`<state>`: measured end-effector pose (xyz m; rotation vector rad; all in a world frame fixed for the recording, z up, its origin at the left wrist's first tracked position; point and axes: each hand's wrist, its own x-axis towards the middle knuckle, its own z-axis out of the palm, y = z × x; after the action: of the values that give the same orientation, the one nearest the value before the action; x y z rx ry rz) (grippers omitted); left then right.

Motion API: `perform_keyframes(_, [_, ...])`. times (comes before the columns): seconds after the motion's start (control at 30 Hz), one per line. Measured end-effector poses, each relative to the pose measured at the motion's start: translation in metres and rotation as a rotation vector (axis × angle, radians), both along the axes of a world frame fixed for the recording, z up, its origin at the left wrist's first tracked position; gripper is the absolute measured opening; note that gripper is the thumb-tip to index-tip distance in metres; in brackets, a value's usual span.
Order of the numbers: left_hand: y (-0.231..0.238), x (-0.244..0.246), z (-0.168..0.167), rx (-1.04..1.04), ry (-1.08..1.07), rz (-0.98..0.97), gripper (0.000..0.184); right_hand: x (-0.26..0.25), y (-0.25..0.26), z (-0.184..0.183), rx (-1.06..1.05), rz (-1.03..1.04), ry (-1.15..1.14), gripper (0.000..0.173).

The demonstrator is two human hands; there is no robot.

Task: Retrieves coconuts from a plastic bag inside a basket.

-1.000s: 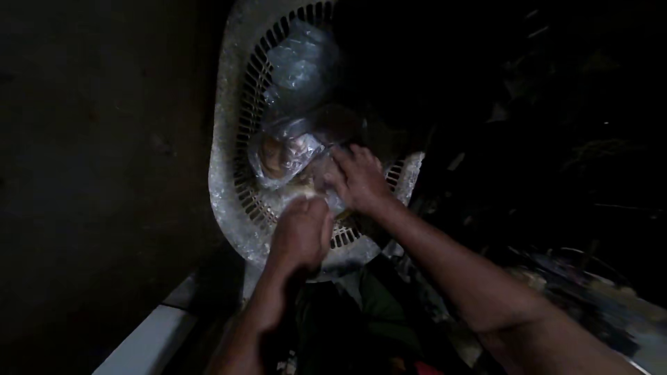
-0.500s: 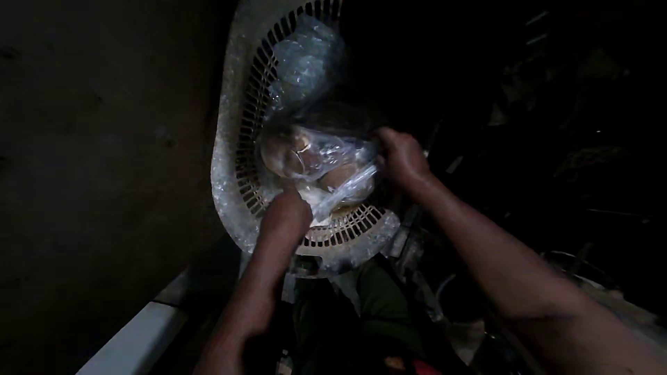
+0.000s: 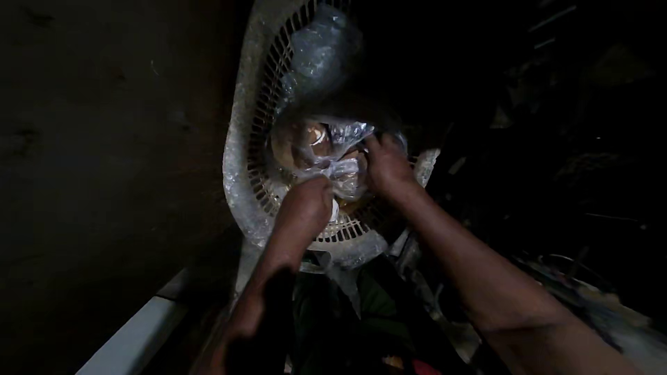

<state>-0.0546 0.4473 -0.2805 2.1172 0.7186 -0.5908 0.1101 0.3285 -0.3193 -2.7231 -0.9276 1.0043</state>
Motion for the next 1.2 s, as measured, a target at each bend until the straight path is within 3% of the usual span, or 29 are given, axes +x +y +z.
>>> perform_keyframes(0.13, [-0.034, -0.018, -0.031, -0.040, 0.291, -0.203, 0.025, -0.002, 0.007, 0.005, 0.369, -0.048, -0.135, 0.069])
perform_keyframes(0.2, [-0.042, -0.017, -0.021, 0.092, 0.170, -0.083, 0.025, -0.004, 0.025, 0.000, 0.600, 0.002, -0.180, 0.072])
perform_keyframes(0.23, [-0.044, -0.016, -0.015, 0.176, 0.036, 0.019, 0.029, -0.005, 0.036, -0.002, 0.644, 0.004, -0.164, 0.064])
perform_keyframes(0.3, [-0.043, -0.014, -0.011, 0.316, -0.279, 0.190, 0.035, -0.007, 0.058, -0.004, 0.480, -0.059, -0.099, 0.033])
perform_keyframes(0.4, [-0.027, -0.004, -0.011, 0.263, -0.542, 0.208, 0.041, -0.011, 0.077, -0.005, 0.053, -0.083, 0.079, 0.030])
perform_keyframes(0.5, [-0.008, -0.007, -0.003, 0.121, -0.298, 0.118, 0.045, -0.010, 0.064, 0.008, -0.095, -0.006, 0.079, 0.027])
perform_keyframes(0.6, [0.010, -0.005, -0.008, 0.015, 0.036, 0.200, 0.052, 0.010, 0.027, 0.004, -0.175, 0.004, 0.102, 0.041])
perform_keyframes(0.73, [0.020, 0.000, -0.016, 0.027, -0.009, 0.278, 0.059, 0.029, 0.001, -0.009, -0.202, 0.048, 0.209, 0.062])
perform_keyframes(0.8, [0.026, 0.004, -0.016, 0.045, -0.046, 0.314, 0.050, 0.022, 0.011, -0.003, -0.175, 0.102, 0.118, 0.053])
perform_keyframes(0.9, [0.036, 0.009, -0.028, 0.072, -0.149, 0.435, 0.041, 0.000, 0.042, -0.001, 0.056, 0.151, -0.038, 0.032])
perform_keyframes(1.03, [0.030, 0.002, -0.032, 0.062, -0.055, 0.635, 0.044, -0.021, 0.079, -0.015, 0.066, 0.017, 0.034, 0.042])
perform_keyframes(1.1, [0.027, -0.001, -0.039, -0.024, 0.028, 0.689, 0.052, -0.026, 0.088, -0.017, 0.078, -0.030, 0.029, 0.045])
perform_keyframes(1.2, [0.018, -0.011, -0.058, -0.142, -0.071, 0.764, 0.075, -0.030, 0.087, -0.022, 0.115, 0.014, 0.069, 0.049])
